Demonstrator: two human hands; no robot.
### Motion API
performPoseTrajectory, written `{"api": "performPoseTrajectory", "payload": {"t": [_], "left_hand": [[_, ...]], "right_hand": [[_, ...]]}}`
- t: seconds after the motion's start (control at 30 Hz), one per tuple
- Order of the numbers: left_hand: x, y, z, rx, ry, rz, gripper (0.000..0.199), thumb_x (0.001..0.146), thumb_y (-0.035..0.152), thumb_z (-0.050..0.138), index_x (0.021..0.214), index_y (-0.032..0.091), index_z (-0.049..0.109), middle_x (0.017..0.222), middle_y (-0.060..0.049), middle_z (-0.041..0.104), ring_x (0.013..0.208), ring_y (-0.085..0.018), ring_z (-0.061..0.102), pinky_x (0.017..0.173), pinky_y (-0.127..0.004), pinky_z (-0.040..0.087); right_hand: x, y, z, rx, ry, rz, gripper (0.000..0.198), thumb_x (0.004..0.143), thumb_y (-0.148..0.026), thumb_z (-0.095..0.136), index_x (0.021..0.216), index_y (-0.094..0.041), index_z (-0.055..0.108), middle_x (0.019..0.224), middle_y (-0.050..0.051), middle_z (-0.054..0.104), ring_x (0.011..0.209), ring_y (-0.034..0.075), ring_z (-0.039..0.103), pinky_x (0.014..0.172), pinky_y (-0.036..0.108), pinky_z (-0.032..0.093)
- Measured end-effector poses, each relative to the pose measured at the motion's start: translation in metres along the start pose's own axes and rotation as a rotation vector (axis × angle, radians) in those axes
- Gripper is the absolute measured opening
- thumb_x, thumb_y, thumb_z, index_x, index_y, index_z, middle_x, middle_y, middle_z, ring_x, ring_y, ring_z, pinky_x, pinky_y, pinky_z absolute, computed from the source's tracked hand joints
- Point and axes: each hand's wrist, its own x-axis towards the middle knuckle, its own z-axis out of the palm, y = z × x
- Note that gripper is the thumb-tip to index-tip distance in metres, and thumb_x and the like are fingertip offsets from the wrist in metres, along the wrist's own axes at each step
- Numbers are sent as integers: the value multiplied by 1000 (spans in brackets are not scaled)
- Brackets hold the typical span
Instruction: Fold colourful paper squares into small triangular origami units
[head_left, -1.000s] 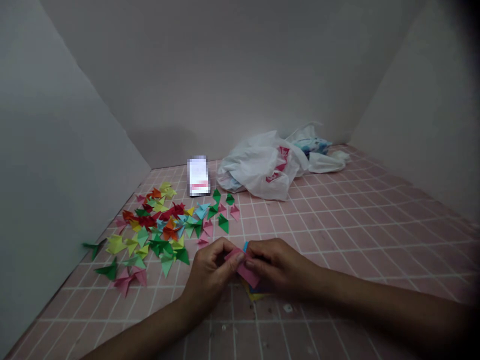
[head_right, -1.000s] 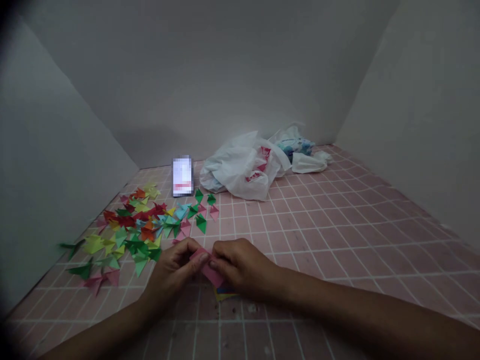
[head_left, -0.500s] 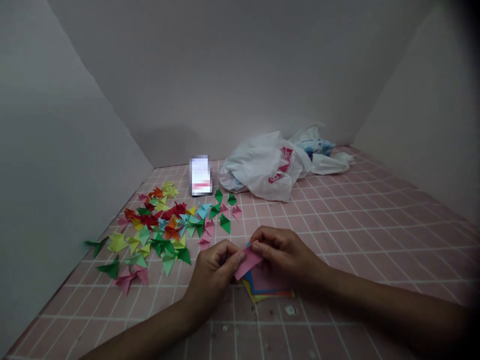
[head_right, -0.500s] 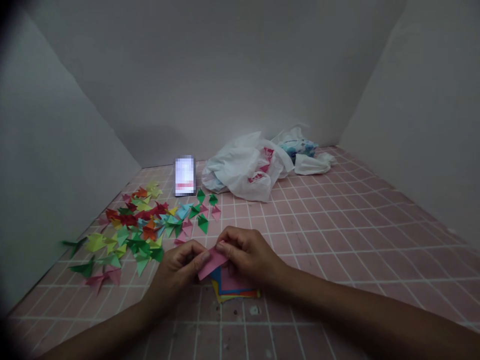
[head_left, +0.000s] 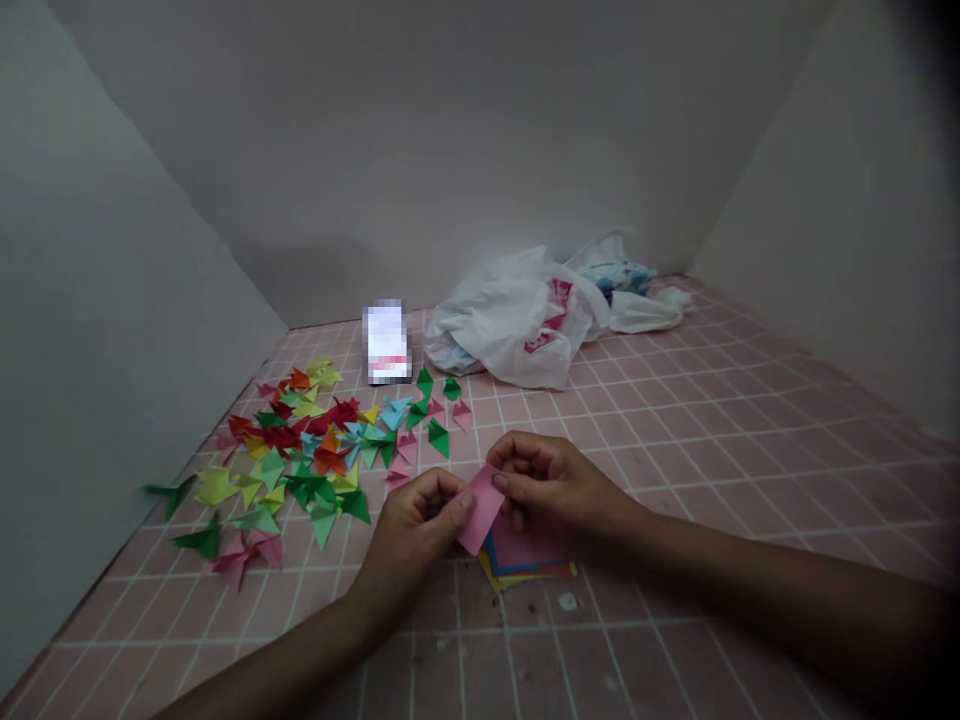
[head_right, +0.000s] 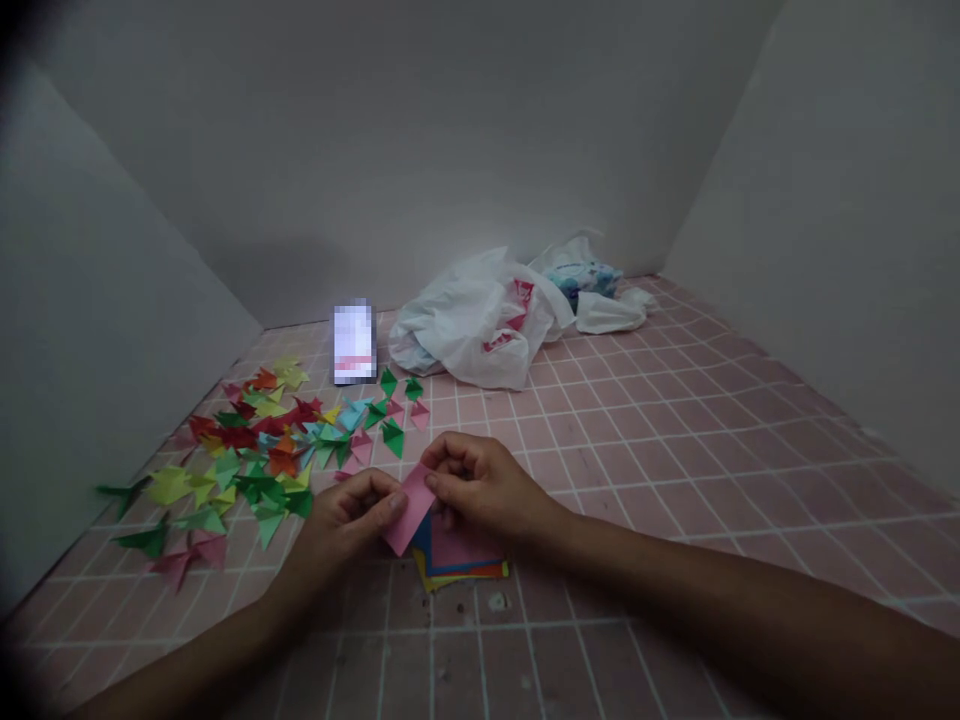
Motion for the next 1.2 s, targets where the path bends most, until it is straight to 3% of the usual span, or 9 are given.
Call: {"api": "performPoseTrajectory", "payload": {"t": [0.17,0.37,0.5,0.77,1.0,1.2], "left_hand": [[-2,2,0,-16,30,-12,32,73,43,73,70,15,59,62,2,54,55,-9,47,52,-19,37],[-2,-3,-1,-37,-55,-33,26,78,37,69,70,15,57,60,4,49,54,-8,40,51,-19,31],[-3,-8,-1,-140,-74,-57,22,81,35,67,74,15,59,61,4,50,55,-8,40,52,-19,30],[-3,-14,0,-346,-103,-155,16,81,29,69,77,15,63,61,3,54,53,-7,44,51,-18,35],[-4,-10,0,-338,-111,-159,17,82,32,66,81,15,65,63,2,54,55,-9,47,53,-20,39],[-3,-3,2,-251,-100,-140,29,82,40,67,71,15,57,57,4,47,50,-7,38,48,-18,30]], "right_hand": [[-1,-1,2,36,-21,-25,17,72,-20,67,87,-17,59,64,-5,58,54,7,53,53,19,40],[-4,0,3,32,6,-53,12,72,-18,65,84,-18,61,61,-6,53,51,6,46,49,18,35],[-5,-1,4,50,-2,-103,6,72,-17,62,78,-17,64,61,-5,54,51,6,48,49,19,36],[-7,-2,0,-64,1,-124,12,71,-15,55,74,-16,67,57,-3,57,51,8,51,50,20,39],[-8,-4,-2,-223,-11,-256,17,74,-12,51,75,-17,67,63,-3,58,55,8,51,51,20,38],[-8,-3,-2,-229,-46,-262,13,77,-13,51,76,-17,64,64,-3,57,56,8,51,53,21,39]]}}
